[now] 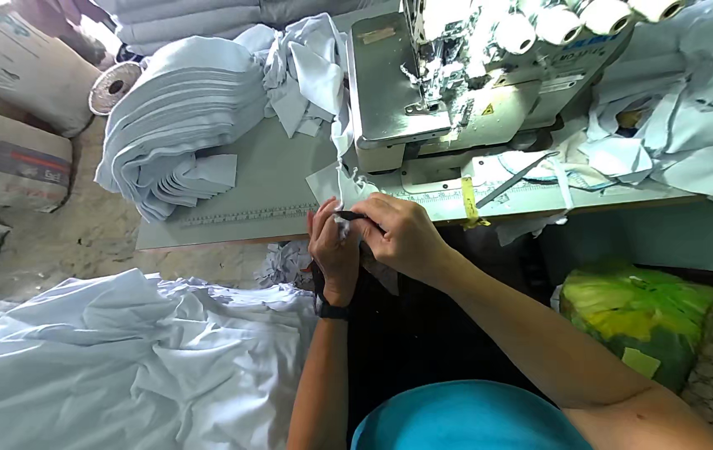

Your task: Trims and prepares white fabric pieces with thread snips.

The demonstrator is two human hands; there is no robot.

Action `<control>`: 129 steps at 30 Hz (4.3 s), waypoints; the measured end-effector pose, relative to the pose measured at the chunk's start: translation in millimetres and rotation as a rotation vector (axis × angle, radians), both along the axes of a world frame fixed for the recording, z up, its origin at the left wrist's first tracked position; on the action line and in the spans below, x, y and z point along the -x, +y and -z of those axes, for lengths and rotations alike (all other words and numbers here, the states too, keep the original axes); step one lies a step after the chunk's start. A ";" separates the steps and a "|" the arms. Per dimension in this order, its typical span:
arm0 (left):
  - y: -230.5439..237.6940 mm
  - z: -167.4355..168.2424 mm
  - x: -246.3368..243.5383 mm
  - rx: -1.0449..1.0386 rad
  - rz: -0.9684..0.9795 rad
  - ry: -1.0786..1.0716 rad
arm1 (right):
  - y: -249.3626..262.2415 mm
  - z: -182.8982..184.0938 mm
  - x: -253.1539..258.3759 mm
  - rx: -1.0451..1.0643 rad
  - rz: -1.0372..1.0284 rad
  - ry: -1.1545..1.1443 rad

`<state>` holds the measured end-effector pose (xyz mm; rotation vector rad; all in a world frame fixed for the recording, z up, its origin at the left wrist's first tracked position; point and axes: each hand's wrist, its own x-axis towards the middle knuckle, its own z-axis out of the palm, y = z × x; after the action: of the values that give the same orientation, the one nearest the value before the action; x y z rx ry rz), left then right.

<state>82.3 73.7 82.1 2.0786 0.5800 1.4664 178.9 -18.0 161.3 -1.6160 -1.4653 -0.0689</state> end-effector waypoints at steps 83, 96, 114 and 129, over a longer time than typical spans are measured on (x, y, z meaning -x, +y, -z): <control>-48.9 -36.4 92.7 0.905 0.749 0.583 | -69.5 52.9 -6.2 0.170 -0.267 0.523; -51.5 -20.4 78.1 0.864 0.704 0.710 | -87.1 57.7 -22.0 0.711 -0.025 0.691; -47.3 -23.9 65.4 0.688 0.495 0.831 | -96.3 48.2 -13.0 0.733 0.107 0.494; -61.5 -38.0 65.6 0.695 0.669 0.447 | -91.0 54.2 -0.2 0.457 -0.066 0.863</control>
<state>16.7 12.2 120.1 1.7546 0.4057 0.3432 179.1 -109.0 107.1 -1.6219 -0.8709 0.9458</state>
